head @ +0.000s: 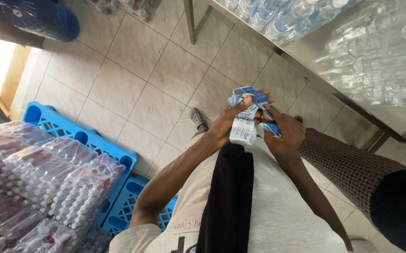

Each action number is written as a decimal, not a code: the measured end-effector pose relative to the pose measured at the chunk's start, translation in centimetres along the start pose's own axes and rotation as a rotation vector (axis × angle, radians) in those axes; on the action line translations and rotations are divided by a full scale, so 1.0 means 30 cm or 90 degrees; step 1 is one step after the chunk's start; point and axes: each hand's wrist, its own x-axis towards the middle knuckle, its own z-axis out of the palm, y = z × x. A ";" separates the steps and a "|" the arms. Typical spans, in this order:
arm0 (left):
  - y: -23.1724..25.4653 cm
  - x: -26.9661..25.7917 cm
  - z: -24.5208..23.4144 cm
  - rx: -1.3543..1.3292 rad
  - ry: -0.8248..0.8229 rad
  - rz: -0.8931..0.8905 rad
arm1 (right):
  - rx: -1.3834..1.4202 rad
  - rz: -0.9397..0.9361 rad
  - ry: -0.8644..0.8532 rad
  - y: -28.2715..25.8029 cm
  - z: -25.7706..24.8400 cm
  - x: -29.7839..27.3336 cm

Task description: The person is manually peeling adhesive labels from a stack and applying them to the caps of plastic water bottles.

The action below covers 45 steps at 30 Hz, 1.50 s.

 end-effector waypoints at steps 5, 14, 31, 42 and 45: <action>-0.019 0.013 -0.016 0.027 -0.010 0.050 | 0.032 0.084 0.010 -0.067 -0.006 0.052; -0.018 0.024 -0.079 0.086 0.009 0.078 | 0.271 0.367 0.002 -0.040 0.005 0.007; -0.029 0.058 -0.065 0.016 0.033 0.065 | 0.194 0.300 0.002 -0.050 -0.004 0.032; -0.033 0.057 -0.088 0.036 0.155 -0.052 | 0.339 0.464 0.043 0.009 -0.019 -0.030; -0.039 0.062 -0.086 0.043 0.150 -0.040 | 0.346 0.469 0.053 -0.016 -0.026 -0.009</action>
